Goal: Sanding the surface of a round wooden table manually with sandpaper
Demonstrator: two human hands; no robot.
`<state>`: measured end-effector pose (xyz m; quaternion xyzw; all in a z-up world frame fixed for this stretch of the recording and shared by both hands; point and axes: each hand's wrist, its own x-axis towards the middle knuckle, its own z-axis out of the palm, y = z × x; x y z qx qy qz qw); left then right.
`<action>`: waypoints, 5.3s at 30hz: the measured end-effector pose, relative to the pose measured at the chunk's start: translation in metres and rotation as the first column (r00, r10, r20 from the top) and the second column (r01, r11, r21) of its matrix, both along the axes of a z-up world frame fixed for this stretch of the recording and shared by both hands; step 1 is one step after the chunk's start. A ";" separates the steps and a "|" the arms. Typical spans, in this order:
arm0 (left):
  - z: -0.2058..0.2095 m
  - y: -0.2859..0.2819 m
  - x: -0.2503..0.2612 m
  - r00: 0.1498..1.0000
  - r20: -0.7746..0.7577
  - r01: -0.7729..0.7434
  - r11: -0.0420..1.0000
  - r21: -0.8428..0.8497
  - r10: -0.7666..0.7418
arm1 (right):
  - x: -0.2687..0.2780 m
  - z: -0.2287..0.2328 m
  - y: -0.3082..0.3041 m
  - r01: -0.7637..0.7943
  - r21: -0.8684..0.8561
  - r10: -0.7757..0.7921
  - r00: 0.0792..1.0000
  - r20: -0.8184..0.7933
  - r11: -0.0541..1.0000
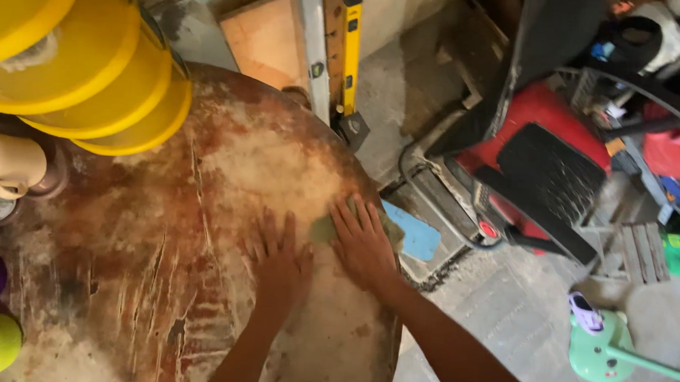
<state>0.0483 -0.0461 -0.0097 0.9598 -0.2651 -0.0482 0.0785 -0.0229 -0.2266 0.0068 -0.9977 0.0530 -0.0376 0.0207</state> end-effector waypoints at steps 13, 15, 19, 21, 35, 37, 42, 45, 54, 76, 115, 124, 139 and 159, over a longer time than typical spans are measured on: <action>-0.009 0.003 0.006 0.953 0.301 0.097 0.976 -0.194 -0.035 | 0.138 -0.029 -0.045 0.053 -0.086 -0.047 0.996 0.070 0.995; -0.011 0.003 0.005 0.993 0.117 0.053 0.988 -0.145 -0.036 | 0.097 -0.011 -0.033 0.021 -0.324 -0.005 0.999 0.049 0.946; 0.000 0.004 0.001 0.984 0.176 0.072 0.966 -0.249 -0.028 | -0.009 -0.001 0.001 -0.004 -0.123 -0.002 0.999 -0.053 0.992; -0.010 0.006 0.003 0.989 0.140 0.073 0.965 -0.253 -0.038 | -0.064 -0.003 0.025 0.007 -0.030 -0.006 1.000 0.012 1.000; -0.004 0.000 0.010 0.953 0.238 -0.121 0.955 -0.270 0.188 | 0.000 0.006 0.029 -0.148 -0.052 0.146 0.989 -0.035 0.988; -0.014 -0.004 0.026 0.943 0.232 -0.194 0.961 -0.196 0.238 | 0.045 -0.007 0.016 -0.167 -0.081 0.166 0.986 -0.014 0.983; -0.010 -0.012 0.086 0.892 0.335 -0.277 0.953 -0.127 0.304 | 0.159 -0.027 -0.011 -0.144 -0.021 0.143 0.988 -0.052 0.989; 0.012 -0.020 0.093 0.862 0.373 -0.289 0.938 -0.191 0.342 | 0.220 -0.014 -0.020 -0.201 0.013 0.198 0.972 0.124 0.979; -0.008 -0.021 0.094 0.895 0.252 -0.359 0.929 -0.087 0.369 | 0.279 -0.019 -0.027 -0.202 0.067 0.197 0.978 0.073 0.977; -0.007 0.055 0.071 0.864 0.276 -0.440 0.898 0.007 0.421 | 0.125 0.022 0.036 -0.364 0.272 0.413 0.898 -0.154 0.891; -0.022 0.100 -0.023 0.837 -0.547 -0.535 -0.193 -0.823 0.011 | -0.079 -0.011 0.095 0.451 0.769 0.007 0.864 -0.503 -0.453; 0.080 0.066 -0.077 0.815 -0.579 -0.436 0.697 -0.570 0.036 | -0.023 0.060 0.098 0.362 0.379 0.011 0.735 -0.677 -0.852; 0.138 0.088 -0.050 0.284 -0.938 -0.940 0.135 -0.314 -0.199 | -0.009 0.012 0.045 0.427 0.736 0.043 0.877 -0.479 -0.525; 0.204 0.094 -0.017 0.535 -0.840 -0.737 0.537 -0.410 0.094 | 0.007 0.191 0.100 0.139 0.858 0.200 0.943 -0.267 0.494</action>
